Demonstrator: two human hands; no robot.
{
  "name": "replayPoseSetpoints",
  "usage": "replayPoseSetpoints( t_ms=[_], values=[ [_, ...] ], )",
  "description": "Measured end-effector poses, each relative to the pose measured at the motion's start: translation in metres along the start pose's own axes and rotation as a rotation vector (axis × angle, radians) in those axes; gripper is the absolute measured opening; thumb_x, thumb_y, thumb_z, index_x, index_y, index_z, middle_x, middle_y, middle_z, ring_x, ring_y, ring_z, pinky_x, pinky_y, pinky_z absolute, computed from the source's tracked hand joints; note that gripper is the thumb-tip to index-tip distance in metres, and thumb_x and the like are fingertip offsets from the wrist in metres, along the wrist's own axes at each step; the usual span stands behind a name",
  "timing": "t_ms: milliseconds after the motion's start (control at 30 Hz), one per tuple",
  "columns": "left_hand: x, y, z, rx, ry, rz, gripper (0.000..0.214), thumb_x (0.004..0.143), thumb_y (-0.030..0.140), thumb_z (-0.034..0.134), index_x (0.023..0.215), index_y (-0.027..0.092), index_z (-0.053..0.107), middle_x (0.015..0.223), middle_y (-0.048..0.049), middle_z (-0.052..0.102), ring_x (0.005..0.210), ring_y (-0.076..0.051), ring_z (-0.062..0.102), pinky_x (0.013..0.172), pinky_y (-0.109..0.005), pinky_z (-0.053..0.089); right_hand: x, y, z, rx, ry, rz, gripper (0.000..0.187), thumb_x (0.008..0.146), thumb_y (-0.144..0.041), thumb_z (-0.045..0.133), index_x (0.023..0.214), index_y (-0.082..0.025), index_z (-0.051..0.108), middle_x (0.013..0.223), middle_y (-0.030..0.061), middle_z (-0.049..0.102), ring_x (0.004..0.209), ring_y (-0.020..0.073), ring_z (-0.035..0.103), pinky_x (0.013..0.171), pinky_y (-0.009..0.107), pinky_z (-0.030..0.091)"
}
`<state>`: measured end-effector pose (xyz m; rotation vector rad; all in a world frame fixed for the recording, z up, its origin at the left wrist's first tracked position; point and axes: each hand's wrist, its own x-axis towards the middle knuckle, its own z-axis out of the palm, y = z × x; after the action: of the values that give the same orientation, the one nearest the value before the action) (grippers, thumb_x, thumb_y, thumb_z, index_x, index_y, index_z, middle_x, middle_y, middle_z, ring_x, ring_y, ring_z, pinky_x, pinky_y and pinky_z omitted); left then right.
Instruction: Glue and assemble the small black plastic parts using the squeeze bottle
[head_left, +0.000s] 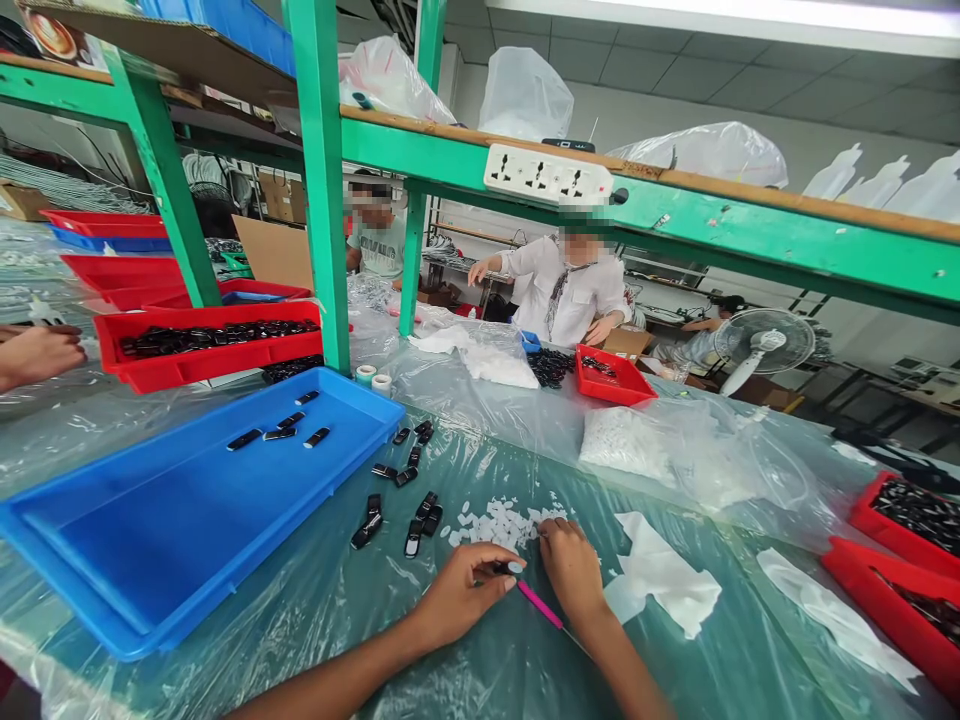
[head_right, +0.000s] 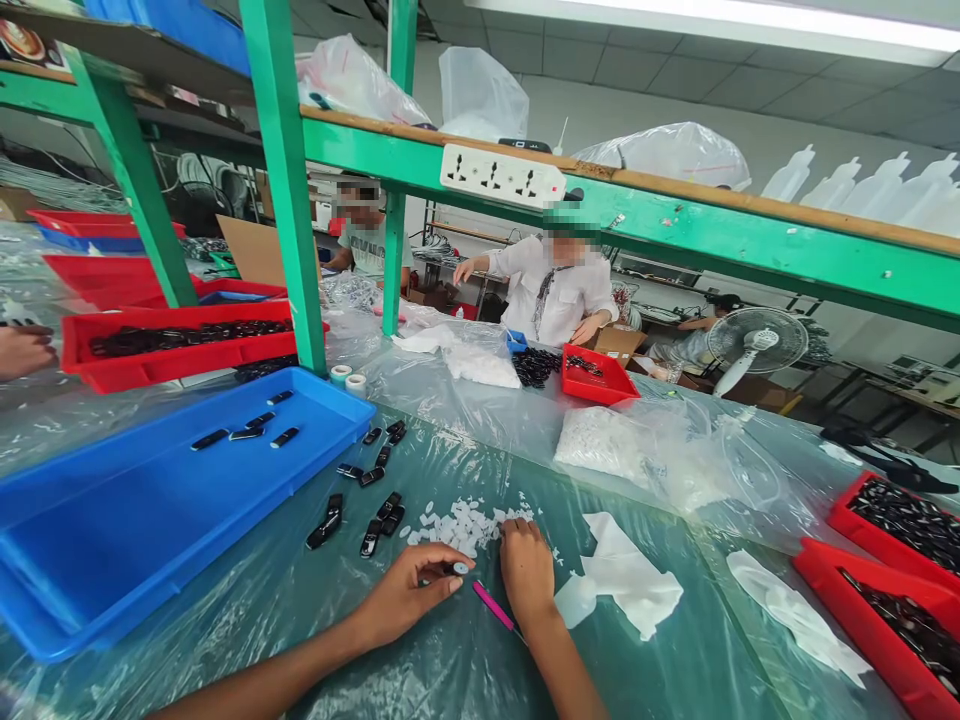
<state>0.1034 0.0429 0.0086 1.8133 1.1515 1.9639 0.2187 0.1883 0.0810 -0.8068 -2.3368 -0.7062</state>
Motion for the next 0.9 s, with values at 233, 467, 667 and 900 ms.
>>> replayPoseSetpoints(
  t_ms=[233,467,667,900],
  values=[
    [0.0002,0.0008,0.0006,0.021,-0.005,-0.004,0.038,0.083,0.043,0.054,0.106,0.015,0.063,0.100,-0.0075,0.058,0.089,-0.015,0.055,0.075,-0.022,0.042,0.0015,0.0013,0.0023,-0.001,0.023,0.039,0.030,0.085,-0.007,0.032,0.093,-0.012,0.061,0.095,0.0082,0.056,0.097,0.0236,0.049,0.082,0.035,0.035],
    [-0.0016,-0.0042,0.0008,0.047,-0.003,-0.046,0.042,0.082,0.044,0.054,0.109,0.013,0.062,0.105,-0.0096,0.056,0.087,-0.016,0.054,0.074,-0.023,0.041,-0.0007,0.0015,-0.0022,0.019,0.027,0.037,0.027,0.084,-0.009,0.036,0.094,-0.014,0.061,0.096,0.0064,0.056,0.096,0.0203,0.050,0.081,0.031,0.036],
    [0.0015,-0.0084,0.0021,0.012,0.007,-0.037,0.040,0.082,0.043,0.054,0.106,0.011,0.061,0.105,-0.0099,0.056,0.095,-0.017,0.053,0.081,-0.024,0.041,-0.0028,-0.0062,-0.0075,-0.036,-0.037,0.031,0.031,0.083,-0.008,0.037,0.098,-0.017,0.063,0.099,0.0070,0.058,0.096,0.0236,0.053,0.079,0.035,0.041],
    [0.0016,-0.0089,0.0016,0.050,-0.011,-0.068,0.044,0.082,0.045,0.053,0.109,0.011,0.060,0.106,-0.0099,0.055,0.094,-0.017,0.052,0.082,-0.025,0.040,-0.0059,-0.0044,-0.0062,-0.056,-0.040,0.054,0.035,0.083,-0.003,0.030,0.096,-0.010,0.061,0.096,0.0109,0.057,0.093,0.0253,0.054,0.076,0.038,0.042]
  ],
)
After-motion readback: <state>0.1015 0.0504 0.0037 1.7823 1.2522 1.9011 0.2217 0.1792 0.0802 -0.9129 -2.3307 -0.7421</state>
